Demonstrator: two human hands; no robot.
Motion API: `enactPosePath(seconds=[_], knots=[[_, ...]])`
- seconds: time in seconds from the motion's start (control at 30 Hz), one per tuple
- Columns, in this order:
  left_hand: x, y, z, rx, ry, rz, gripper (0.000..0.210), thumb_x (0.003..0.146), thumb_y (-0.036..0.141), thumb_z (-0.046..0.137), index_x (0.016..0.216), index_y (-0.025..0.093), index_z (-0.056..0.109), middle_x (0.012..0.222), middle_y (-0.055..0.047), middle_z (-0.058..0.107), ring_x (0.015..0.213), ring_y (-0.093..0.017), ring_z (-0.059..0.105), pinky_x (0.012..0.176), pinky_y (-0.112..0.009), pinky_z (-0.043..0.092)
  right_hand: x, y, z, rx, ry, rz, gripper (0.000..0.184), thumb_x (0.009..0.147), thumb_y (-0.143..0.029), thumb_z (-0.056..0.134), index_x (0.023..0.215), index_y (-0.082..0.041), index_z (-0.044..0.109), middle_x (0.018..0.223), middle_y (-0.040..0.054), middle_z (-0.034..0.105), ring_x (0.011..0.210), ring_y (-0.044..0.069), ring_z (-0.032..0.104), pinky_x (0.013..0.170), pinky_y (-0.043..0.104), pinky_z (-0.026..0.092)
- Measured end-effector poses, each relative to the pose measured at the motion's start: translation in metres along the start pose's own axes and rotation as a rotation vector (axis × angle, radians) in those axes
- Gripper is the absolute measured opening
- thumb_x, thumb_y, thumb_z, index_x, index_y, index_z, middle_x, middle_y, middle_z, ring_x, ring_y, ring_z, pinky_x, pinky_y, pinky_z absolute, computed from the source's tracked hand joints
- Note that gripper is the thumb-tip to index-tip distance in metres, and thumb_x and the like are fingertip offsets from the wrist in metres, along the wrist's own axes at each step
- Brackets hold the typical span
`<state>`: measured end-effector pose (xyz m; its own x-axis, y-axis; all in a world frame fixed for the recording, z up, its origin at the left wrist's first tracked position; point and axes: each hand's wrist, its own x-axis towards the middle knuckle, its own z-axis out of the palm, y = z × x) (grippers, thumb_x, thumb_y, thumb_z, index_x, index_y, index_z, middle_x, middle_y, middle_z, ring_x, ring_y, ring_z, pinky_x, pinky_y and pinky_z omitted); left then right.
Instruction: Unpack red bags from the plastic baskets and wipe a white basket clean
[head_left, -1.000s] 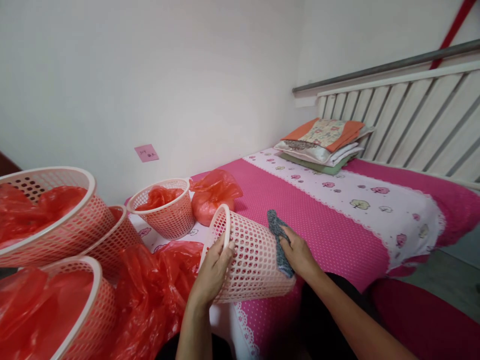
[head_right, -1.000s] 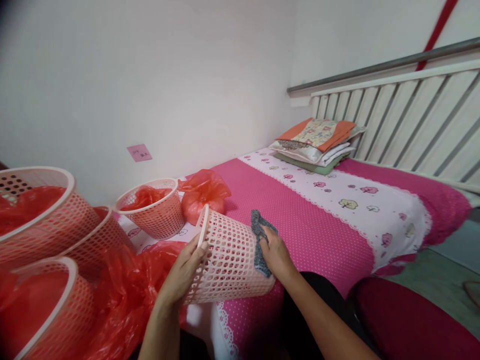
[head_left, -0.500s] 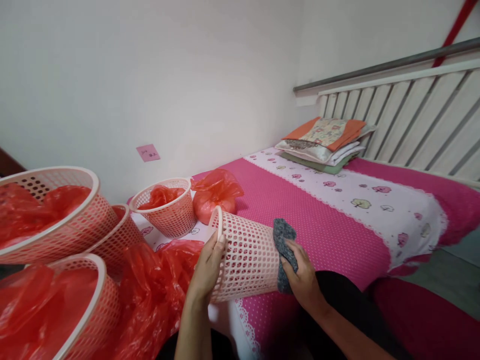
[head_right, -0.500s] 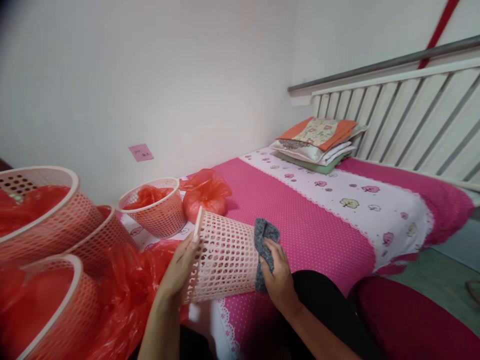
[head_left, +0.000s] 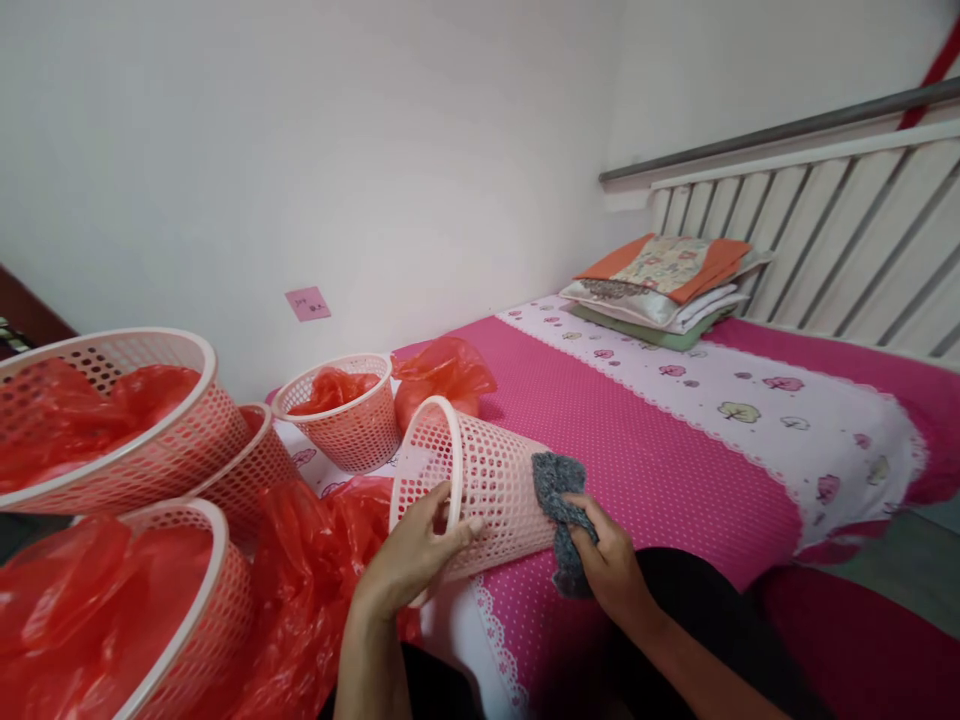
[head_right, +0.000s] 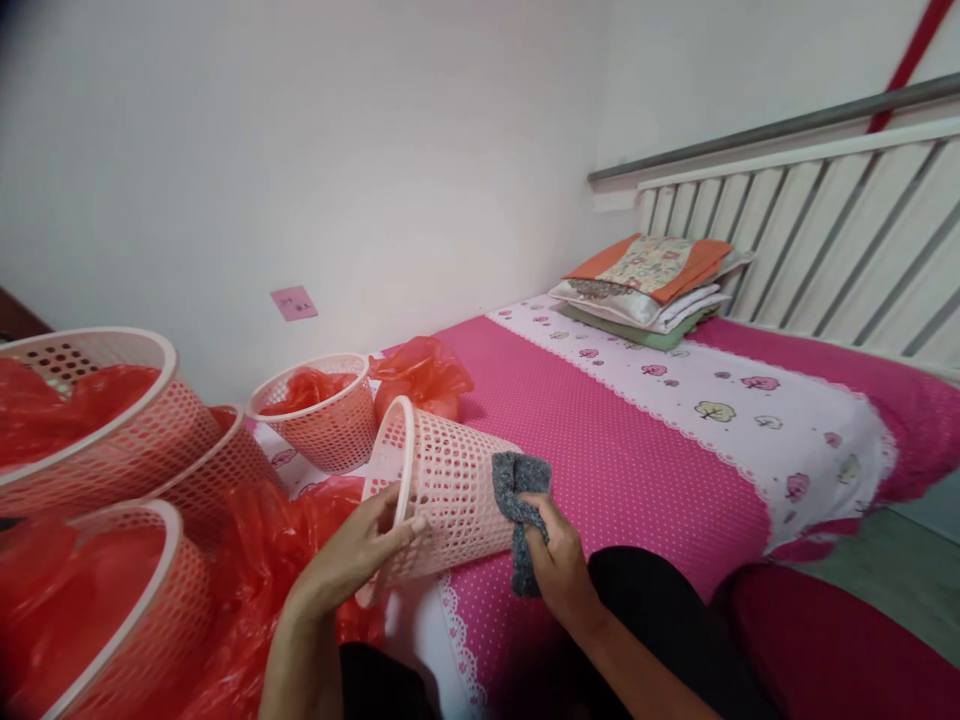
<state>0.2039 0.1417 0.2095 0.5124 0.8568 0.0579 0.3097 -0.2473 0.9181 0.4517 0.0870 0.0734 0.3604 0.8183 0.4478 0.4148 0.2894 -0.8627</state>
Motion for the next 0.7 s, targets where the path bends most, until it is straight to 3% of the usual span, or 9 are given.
enactPosePath(seconds=[0.17,0.23,0.33,0.47,0.57,0.7], knots=[[0.014,-0.003,0.014,-0.045,0.372,-0.006,0.046,0.094,0.061,0.056,0.106,0.018,0.065,0.101,-0.010,0.071,0.097,-0.028,0.065,0.093,-0.045,0.052,-0.005,-0.007,0.003,0.008,-0.083,0.023,0.032,0.093,-0.033,0.049,0.115,-0.021,0.070,0.107,0.0071,0.077,0.098,0.025,0.074,0.091,0.039,0.060],[0.020,-0.010,0.018,-0.128,0.410,-0.030,0.050,0.094,0.067,0.052,0.101,0.019,0.063,0.094,-0.007,0.069,0.090,-0.025,0.064,0.089,-0.042,0.053,-0.005,-0.010,0.004,0.024,-0.101,0.066,0.033,0.094,-0.036,0.051,0.117,-0.021,0.070,0.107,0.0074,0.077,0.098,0.026,0.074,0.090,0.038,0.060],[0.024,-0.019,0.021,-0.168,0.401,-0.012,0.055,0.093,0.073,0.049,0.097,0.020,0.061,0.091,-0.006,0.067,0.086,-0.023,0.063,0.088,-0.040,0.053,-0.003,-0.020,0.009,0.074,-0.032,0.165,0.039,0.094,-0.043,0.055,0.121,-0.019,0.069,0.116,0.0100,0.077,0.109,0.029,0.072,0.098,0.043,0.057],[0.024,-0.022,0.024,-0.144,0.416,0.015,0.064,0.091,0.080,0.045,0.094,0.019,0.063,0.092,-0.008,0.070,0.088,-0.025,0.064,0.090,-0.041,0.053,-0.002,-0.050,0.022,0.180,0.028,0.235,0.048,0.095,-0.049,0.055,0.129,-0.018,0.066,0.127,0.0130,0.074,0.114,0.030,0.071,0.100,0.045,0.058],[0.022,-0.017,0.028,-0.146,0.395,0.037,0.066,0.093,0.079,0.041,0.093,0.018,0.066,0.099,-0.011,0.073,0.097,-0.027,0.066,0.096,-0.042,0.052,-0.005,-0.078,0.036,0.240,-0.044,0.132,0.044,0.101,-0.043,0.051,0.137,-0.021,0.063,0.132,0.0105,0.073,0.119,0.027,0.070,0.102,0.042,0.059],[0.020,-0.009,0.030,-0.164,0.312,0.077,0.066,0.099,0.072,0.037,0.110,0.016,0.071,0.124,-0.015,0.074,0.120,-0.029,0.064,0.111,-0.043,0.045,-0.014,-0.096,0.060,0.166,-0.155,-0.257,0.050,0.100,-0.026,0.052,0.149,-0.023,0.052,0.145,0.0101,0.064,0.135,0.026,0.060,0.116,0.046,0.050]])
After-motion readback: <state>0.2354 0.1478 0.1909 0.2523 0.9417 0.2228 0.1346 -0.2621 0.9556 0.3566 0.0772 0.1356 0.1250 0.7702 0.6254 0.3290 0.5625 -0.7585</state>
